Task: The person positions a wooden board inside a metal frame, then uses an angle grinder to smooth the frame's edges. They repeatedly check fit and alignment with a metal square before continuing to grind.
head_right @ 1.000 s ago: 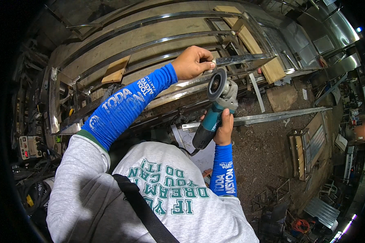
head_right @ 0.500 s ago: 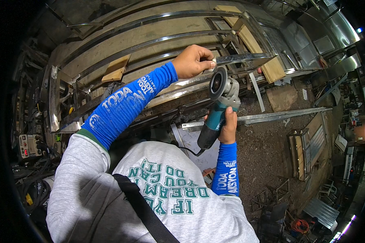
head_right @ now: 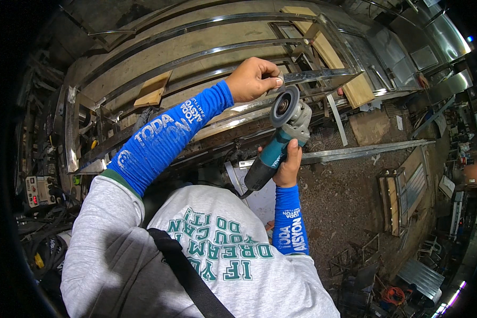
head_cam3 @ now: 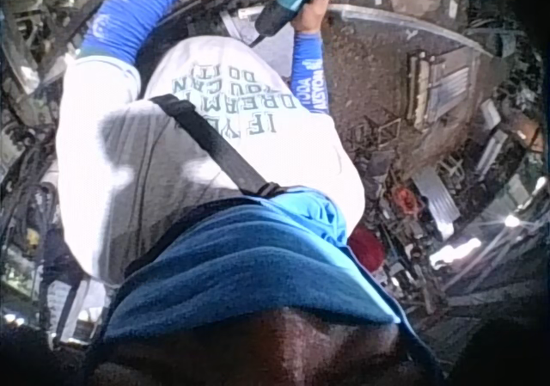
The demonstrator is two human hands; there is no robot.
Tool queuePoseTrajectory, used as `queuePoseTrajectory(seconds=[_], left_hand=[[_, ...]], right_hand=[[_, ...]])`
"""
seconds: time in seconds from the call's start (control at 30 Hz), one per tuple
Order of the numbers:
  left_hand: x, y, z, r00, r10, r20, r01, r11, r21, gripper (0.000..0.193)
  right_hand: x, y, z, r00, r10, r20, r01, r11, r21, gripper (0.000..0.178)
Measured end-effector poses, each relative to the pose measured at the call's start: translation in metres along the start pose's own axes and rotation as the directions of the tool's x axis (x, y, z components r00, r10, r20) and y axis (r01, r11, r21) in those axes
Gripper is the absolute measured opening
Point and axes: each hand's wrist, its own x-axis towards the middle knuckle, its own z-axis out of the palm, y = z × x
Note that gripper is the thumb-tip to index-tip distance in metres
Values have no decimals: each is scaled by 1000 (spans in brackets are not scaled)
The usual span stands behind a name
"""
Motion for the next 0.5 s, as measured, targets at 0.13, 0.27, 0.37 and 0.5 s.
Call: queuePoseTrajectory(seconds=[0.13,0.27,0.37,0.5], left_hand=[[-1,3,2,1000,5,-20,-5,1000,-20,23],[1,3,2,1000,0,-14,0,1000,-24,23],[2,3,0,1000,1,-9,-1,1000,7,21],[2,2,1,999,-5,-32,5,1000,5,21]], right_hand=[[-1,-1,16,997,-73,-31,72,997,-17,66],[0,6,16,999,-41,-34,40,999,-27,68],[0,8,12,999,-21,-24,21,1000,-15,70],[1,9,14,1000,-13,-20,13,1000,-4,70]])
